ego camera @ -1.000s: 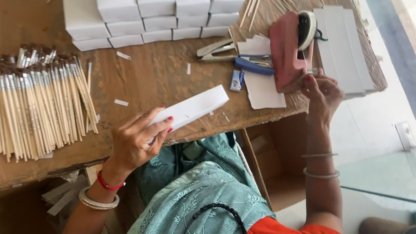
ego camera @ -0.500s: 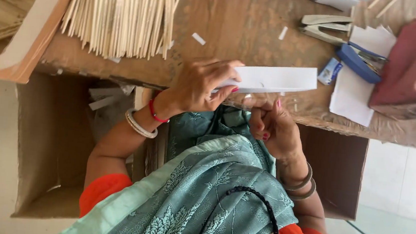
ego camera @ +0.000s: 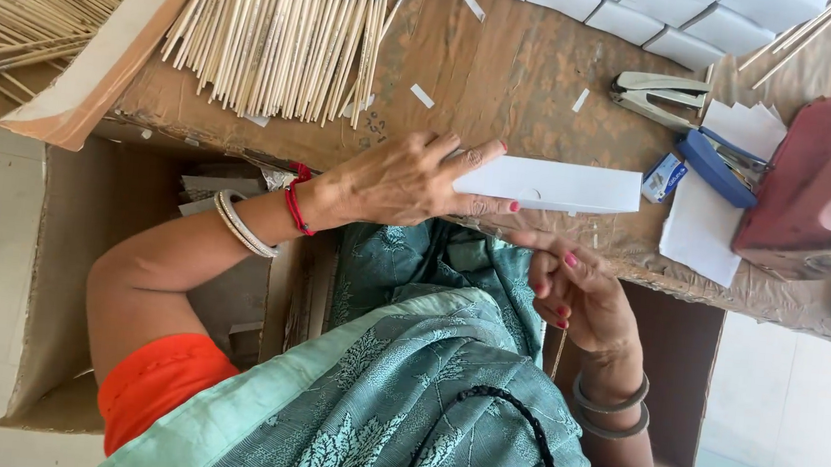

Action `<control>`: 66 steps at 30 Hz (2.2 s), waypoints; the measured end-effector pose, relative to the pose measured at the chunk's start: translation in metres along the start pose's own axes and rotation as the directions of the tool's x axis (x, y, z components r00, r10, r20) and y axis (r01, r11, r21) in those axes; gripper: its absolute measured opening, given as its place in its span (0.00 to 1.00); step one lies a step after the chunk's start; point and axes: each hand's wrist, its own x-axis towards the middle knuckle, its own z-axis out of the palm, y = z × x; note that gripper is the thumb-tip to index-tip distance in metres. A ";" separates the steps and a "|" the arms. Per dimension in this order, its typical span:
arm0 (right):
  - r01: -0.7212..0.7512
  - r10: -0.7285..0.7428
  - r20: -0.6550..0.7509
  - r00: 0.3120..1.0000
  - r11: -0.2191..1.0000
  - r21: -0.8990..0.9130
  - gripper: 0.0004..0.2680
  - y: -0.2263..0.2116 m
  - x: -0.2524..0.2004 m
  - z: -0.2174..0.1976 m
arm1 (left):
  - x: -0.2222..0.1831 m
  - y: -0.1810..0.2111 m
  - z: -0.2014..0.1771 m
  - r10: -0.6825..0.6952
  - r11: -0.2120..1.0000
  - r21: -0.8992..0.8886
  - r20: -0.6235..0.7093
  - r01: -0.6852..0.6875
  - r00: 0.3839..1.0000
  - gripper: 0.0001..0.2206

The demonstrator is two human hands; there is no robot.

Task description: The person assembles cardboard boxes by hand, places paintbrushes inside them, and wraps the filled boxes in bubble wrap.

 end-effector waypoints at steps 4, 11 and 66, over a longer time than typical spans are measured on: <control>0.331 -0.401 -0.115 0.909 0.861 -0.386 0.11 -0.006 -0.019 -0.005 | -0.013 0.001 0.009 -0.025 0.988 -0.154 -0.060 0.015 0.998 0.25; 0.094 -0.488 -0.373 0.789 0.696 -0.712 0.18 -0.019 0.015 0.041 | -0.020 0.015 -0.037 -0.625 0.469 -0.842 -0.102 0.268 0.774 0.41; -0.053 0.029 0.307 0.951 0.996 0.071 0.32 -0.058 -0.003 0.119 | 0.038 0.028 -0.094 -0.322 0.778 -0.620 -0.530 -0.100 0.784 0.20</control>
